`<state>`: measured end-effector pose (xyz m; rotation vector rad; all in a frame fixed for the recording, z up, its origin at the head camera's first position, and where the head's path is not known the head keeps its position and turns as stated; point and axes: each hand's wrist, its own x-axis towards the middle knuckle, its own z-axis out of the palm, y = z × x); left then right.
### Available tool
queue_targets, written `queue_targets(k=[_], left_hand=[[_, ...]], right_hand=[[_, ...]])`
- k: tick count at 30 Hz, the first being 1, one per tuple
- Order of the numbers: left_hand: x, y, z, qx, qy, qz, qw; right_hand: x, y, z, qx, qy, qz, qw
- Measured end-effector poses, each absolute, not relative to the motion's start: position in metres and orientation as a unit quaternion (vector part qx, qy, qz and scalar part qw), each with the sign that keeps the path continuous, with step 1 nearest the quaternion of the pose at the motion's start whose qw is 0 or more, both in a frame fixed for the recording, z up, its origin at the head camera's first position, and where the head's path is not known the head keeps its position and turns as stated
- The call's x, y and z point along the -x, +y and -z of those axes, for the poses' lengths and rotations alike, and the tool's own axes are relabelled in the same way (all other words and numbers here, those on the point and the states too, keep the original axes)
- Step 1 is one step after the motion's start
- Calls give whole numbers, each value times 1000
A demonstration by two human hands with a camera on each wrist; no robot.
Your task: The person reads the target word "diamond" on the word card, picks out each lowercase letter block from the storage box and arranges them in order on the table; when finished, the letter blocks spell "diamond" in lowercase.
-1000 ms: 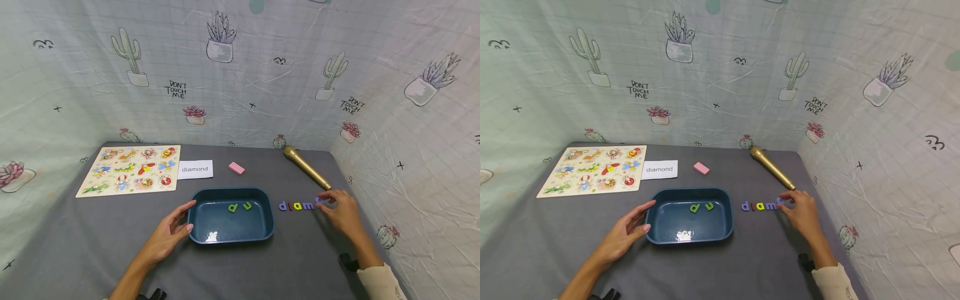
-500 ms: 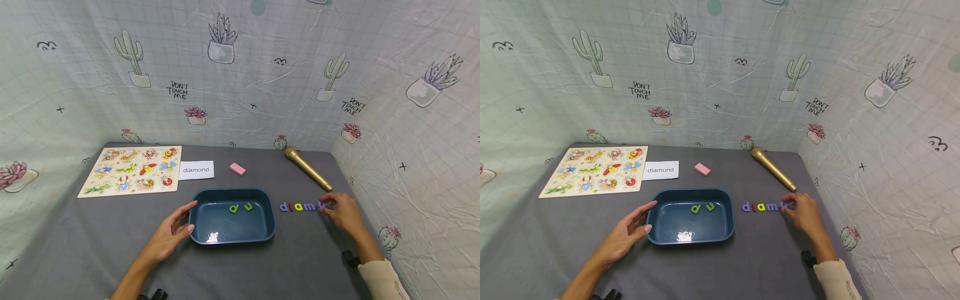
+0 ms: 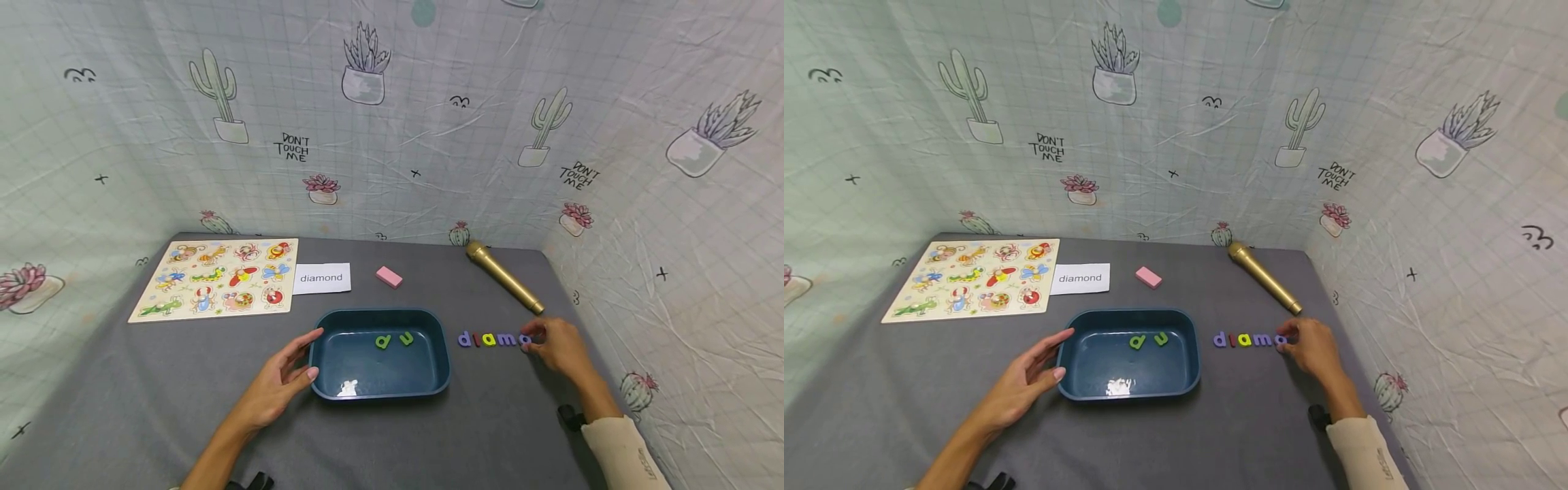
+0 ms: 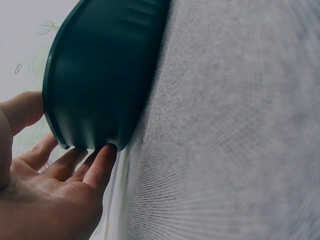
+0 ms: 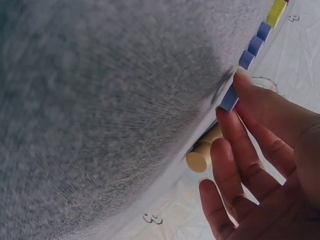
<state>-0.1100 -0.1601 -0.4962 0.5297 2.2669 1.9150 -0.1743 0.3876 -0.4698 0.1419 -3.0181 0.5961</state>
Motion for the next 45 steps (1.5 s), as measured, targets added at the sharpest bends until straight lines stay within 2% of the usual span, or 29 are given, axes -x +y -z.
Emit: queue_targets(k=[33, 37, 45], left_hand=[[110, -160, 497, -166, 752, -634, 70], [110, -160, 497, -170, 751, -634, 68], [110, -158, 495, -169, 749, -637, 69]], right_hand=[[182, 392, 470, -43, -980, -195, 21], [180, 389, 467, -50, -978, -197, 52], [173, 363, 441, -98, -962, -201, 159]])
